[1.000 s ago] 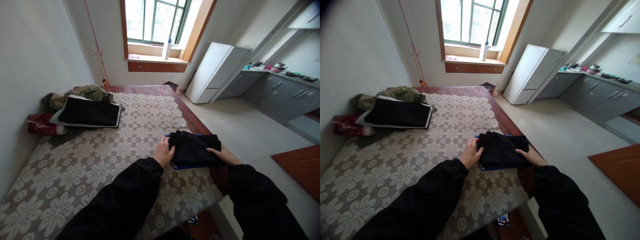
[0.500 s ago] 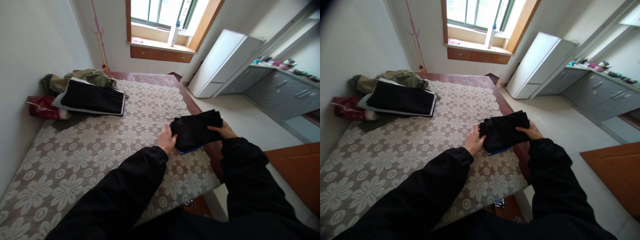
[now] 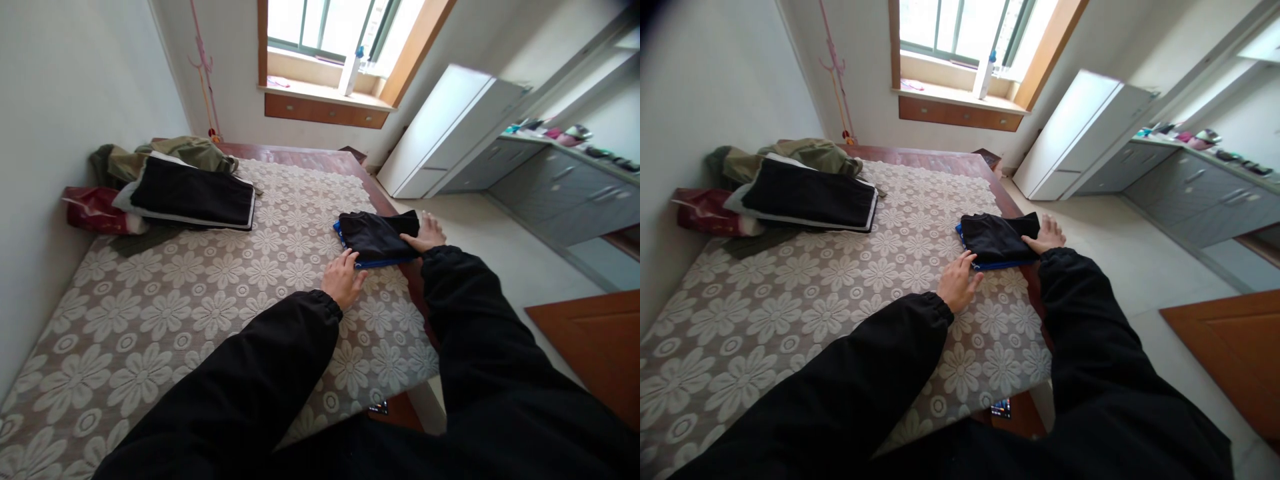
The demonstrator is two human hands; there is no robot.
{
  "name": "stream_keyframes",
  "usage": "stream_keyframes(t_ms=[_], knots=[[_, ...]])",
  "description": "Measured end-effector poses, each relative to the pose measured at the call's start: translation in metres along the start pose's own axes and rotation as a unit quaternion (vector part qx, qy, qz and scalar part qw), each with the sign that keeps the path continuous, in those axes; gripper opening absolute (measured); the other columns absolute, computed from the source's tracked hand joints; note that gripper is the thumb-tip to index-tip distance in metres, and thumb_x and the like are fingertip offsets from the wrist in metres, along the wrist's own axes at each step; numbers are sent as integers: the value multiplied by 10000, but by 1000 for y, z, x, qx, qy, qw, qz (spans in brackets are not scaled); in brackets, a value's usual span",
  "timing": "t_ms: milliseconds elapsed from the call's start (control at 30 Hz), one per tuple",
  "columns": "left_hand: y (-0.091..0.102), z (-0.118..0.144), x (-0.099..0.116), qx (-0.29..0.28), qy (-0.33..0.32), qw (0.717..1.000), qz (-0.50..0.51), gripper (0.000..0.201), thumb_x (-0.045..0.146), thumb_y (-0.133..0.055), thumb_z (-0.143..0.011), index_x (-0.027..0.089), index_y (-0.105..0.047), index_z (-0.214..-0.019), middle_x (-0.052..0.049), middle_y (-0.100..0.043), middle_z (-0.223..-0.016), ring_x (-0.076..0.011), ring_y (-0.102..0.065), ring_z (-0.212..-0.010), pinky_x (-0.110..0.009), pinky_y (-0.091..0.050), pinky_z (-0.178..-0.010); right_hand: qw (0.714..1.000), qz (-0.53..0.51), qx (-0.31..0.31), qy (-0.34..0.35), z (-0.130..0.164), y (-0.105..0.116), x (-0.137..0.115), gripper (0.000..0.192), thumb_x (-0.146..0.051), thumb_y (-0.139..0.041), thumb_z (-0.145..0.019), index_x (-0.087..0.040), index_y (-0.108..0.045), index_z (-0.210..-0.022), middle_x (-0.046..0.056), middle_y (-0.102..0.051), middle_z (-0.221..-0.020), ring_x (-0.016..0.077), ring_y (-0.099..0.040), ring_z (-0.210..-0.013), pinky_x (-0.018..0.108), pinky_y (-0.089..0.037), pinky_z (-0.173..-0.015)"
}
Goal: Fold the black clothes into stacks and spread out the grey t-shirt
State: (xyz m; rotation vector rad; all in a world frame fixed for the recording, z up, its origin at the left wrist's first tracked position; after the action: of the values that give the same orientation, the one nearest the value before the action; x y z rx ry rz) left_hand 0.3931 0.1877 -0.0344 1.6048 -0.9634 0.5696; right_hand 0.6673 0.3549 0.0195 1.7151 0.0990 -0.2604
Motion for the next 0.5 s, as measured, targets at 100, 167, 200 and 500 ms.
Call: stream_keyframes(t_ms=[100, 167, 200, 500], knots=[[2, -1, 0, 13, 14, 1000, 6, 477, 398, -468, -986, 211, -436, -1423, -115, -455, -1556, -257, -474, -1387, -437, -410, -1120, 988, 43, 72, 131, 22, 4, -41, 792, -451, -579, -921, -258, -206, -1592, 66, -165, -1690, 349, -142, -1529, 568, -134, -1242], [2, -2, 0, 5, 9, 1000, 6, 474, 393, -469, -985, 216, -434, -1424, -109, -466, -1548, -251, -470, -1390, -437, -401, -1127, 975, 48, 43, 212, 37, -11, -67, 700, -535, -465, -965, -285, -257, -1585, 50, -222, -1677, 359, -201, -1513, 602, -181, -1220], [2, -2, 0, -1, 8, 1000, 4, 476, 392, -472, -983, 220, -433, -1425, -108, -470, -1545, -252, -468, -1391, -445, -395, -1131, 972, 51, 8, 228, 43, -22, -76, 689, -570, -440, -963, -305, -280, -1579, 42, -242, -1672, 381, -211, -1508, 647, -185, -1204], [-3, -1, -4, -25, -10, 999, -20, 528, 251, -493, -924, 169, -428, -1442, -123, -454, -1563, -259, -455, -1387, -450, -373, -1140, 969, 25, -101, 225, 70, -46, -93, 585, -530, -438, -948, -327, -457, -1496, 33, -399, -1605, 408, -299, -1483, 730, -177, -1176]])
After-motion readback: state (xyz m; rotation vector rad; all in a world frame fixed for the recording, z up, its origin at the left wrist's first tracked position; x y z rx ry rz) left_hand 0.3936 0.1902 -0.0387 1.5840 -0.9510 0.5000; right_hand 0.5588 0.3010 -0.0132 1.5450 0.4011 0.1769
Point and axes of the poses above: each hand's wrist, its own z-axis away from the middle knuckle, its own y-axis out of the back of the hand, x = y × z, the point moved 2 cm from there along -z, towards the middle knuckle
